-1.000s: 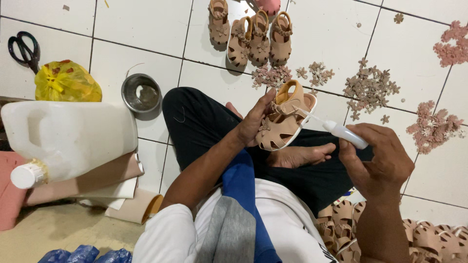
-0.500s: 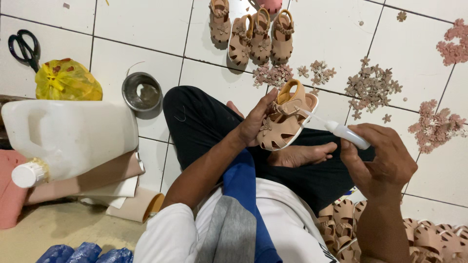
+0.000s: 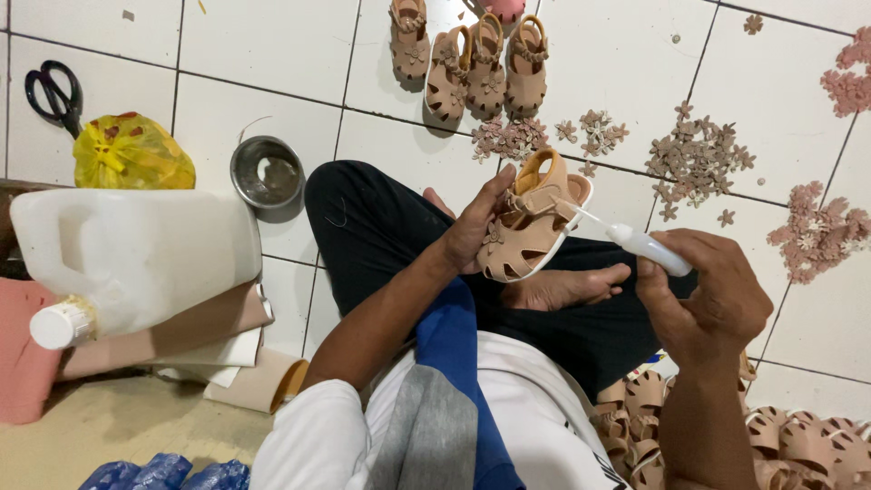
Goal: The person sits on the workshop floor and glues small flower-shaped cutouts onto the straps of children's sandals. They pick up a sandal, apply glue from a small squeeze bottle onto the shoe, press a flower decoration onto the glued spot, and set the finished sandal aside with the others.
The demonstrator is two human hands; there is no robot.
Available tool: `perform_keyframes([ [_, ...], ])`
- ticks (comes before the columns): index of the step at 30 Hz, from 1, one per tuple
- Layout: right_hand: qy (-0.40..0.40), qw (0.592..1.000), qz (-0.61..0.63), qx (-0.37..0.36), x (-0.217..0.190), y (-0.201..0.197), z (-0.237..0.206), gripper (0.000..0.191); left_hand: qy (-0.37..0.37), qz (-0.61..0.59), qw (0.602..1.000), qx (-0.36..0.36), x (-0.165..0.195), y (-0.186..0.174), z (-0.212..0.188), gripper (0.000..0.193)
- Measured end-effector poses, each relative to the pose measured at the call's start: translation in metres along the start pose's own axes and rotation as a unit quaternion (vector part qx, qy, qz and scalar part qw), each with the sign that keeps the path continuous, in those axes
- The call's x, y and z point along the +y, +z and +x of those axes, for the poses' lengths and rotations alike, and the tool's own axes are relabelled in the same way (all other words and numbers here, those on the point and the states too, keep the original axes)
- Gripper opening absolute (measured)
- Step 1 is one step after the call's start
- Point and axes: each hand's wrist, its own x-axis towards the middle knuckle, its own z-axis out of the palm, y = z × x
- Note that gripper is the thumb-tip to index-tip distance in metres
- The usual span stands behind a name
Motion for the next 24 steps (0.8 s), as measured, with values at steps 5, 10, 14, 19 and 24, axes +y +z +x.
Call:
perform_keyframes([
  [5,-0.021,0.999,-0.04,-0.015,0.003,0.004,0.0,0.023,-0.002,-0.005,1.0,0.0,-0.001,-0.004,0.001,0.071],
  [10,0.019,0.999,0.028,-0.021,0.007,0.007,-0.002,0.022,0.014,0.01,1.0,0.015,0.0,-0.009,-0.001,0.069],
  [14,0.156,0.978,0.13,0.044,0.023,0.015,-0.005,0.024,-0.008,-0.028,0.998,0.055,0.009,-0.014,-0.009,0.069],
  [19,0.26,0.933,0.232,0.088,0.095,0.042,0.005,0.021,-0.013,0.013,0.996,0.087,0.019,-0.018,-0.009,0.074],
  [24,0.217,0.974,0.046,0.045,0.188,0.108,0.04,0.016,-0.007,0.044,0.994,0.098,0.031,-0.019,-0.002,0.074],
])
